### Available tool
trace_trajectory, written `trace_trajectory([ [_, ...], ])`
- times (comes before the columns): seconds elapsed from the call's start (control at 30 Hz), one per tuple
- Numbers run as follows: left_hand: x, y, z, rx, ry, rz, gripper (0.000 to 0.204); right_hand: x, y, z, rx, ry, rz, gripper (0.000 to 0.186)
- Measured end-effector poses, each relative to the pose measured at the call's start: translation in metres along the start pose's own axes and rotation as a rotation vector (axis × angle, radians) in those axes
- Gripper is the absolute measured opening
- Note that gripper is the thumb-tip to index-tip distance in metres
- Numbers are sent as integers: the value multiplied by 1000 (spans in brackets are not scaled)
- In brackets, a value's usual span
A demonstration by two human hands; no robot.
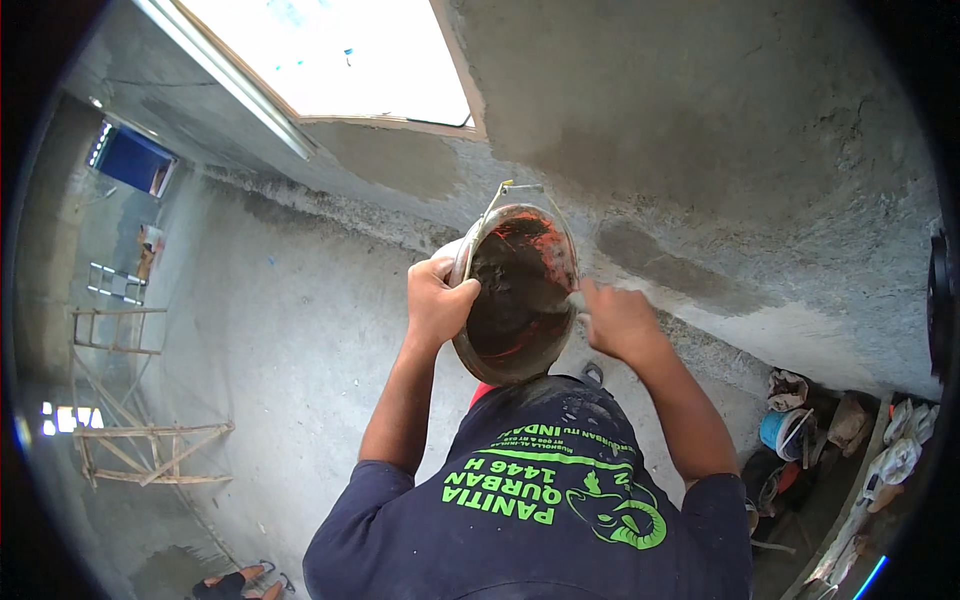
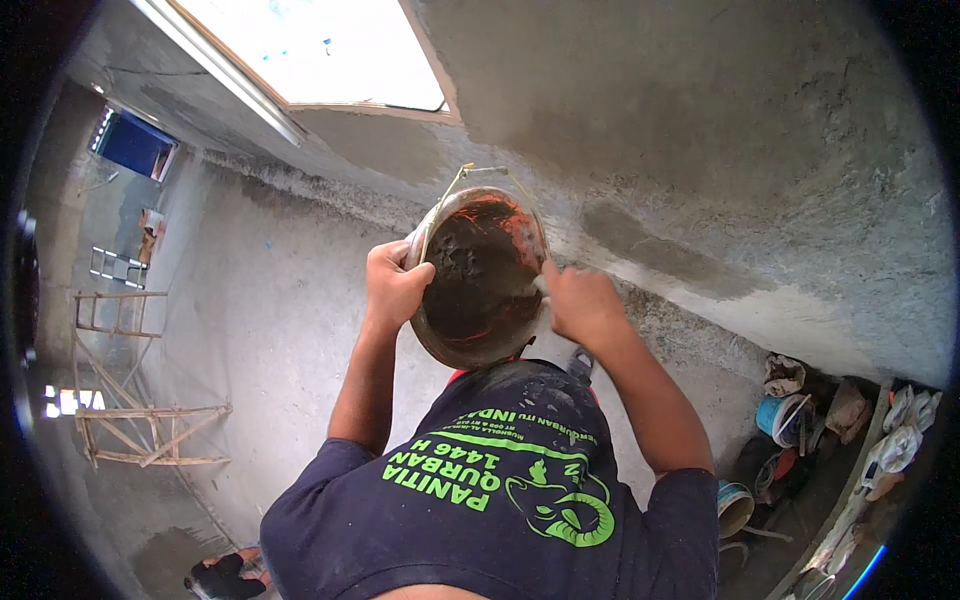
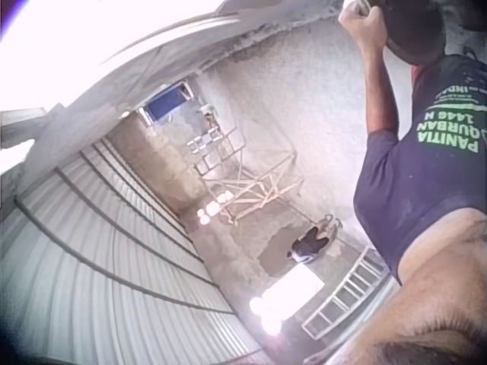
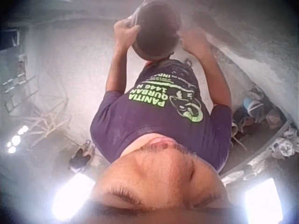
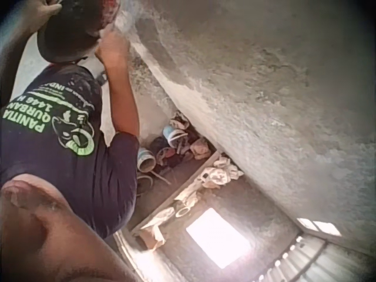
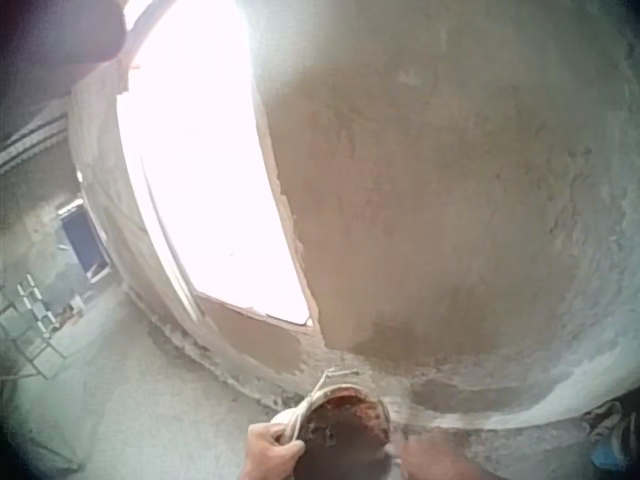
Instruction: The person plasters a wall by repeatedly scooping mortar from a handheld bucket with a trowel and spreading and smoothing it across the wall surface.
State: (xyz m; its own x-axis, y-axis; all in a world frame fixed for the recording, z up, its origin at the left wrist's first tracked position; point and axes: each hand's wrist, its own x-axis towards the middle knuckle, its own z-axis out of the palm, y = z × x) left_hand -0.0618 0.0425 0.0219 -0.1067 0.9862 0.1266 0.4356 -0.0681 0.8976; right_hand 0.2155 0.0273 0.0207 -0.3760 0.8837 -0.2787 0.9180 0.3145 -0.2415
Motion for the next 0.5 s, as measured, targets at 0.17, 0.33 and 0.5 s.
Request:
trace_trajectory([
  [0.17, 0, 6, -9, -18, -89, -79, 8, -6, -7, -7, 62, -141, -111, 37],
  [0.33, -6, 18, -3, -22, -52, -62, 10, 1, -1, -9, 43, -80, 2, 40],
  [0.5, -3, 17, -2, 48, -72, -60, 12, 1, -4, -10, 122, -197, -91, 42],
])
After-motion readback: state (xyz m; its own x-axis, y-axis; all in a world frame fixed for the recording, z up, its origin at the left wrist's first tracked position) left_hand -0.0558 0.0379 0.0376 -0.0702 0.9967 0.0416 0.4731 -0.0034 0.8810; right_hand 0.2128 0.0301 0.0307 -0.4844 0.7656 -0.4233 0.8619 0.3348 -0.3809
